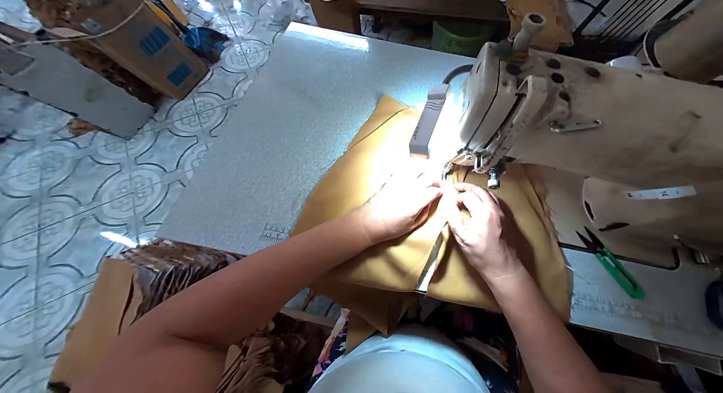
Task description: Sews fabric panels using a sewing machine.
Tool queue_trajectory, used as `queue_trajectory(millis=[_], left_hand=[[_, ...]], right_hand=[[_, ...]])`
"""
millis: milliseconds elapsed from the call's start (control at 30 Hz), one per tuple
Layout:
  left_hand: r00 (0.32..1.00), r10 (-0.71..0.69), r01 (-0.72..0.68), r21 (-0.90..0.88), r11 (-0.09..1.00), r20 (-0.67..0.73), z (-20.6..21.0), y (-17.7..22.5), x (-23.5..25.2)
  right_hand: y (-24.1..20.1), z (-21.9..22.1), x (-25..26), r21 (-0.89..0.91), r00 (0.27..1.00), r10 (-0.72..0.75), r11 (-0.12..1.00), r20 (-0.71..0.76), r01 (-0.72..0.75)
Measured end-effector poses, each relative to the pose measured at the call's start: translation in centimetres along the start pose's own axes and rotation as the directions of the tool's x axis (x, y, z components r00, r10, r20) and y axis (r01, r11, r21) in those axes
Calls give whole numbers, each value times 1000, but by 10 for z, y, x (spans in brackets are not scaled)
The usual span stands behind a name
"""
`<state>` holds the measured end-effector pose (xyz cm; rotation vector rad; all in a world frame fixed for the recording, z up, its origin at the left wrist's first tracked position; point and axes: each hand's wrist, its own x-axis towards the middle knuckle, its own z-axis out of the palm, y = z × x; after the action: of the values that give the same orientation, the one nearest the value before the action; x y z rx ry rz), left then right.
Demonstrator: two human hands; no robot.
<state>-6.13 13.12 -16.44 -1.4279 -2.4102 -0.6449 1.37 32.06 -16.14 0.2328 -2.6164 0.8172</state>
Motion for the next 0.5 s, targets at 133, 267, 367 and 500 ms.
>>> queue_trajectory(millis=[133,267,367,500], left_hand=[[998,48,-50,-47,998,-50,-1,0,-3],[993,72,-77,-52,996,-91,2,-1,-8],[993,77,-82,-56,995,-93,2,0,-10],[997,61,-63,-35,997,-49,0,2,-8]], right_hand=[[-10,5,-4,-22,996,86,996,5,-86],[-11,7,-10,-3,998,68,998,-13,-68],[-10,8,-14,13,998,56,998,-32,-55],[-6,9,-16,2,993,90,996,-71,-90]])
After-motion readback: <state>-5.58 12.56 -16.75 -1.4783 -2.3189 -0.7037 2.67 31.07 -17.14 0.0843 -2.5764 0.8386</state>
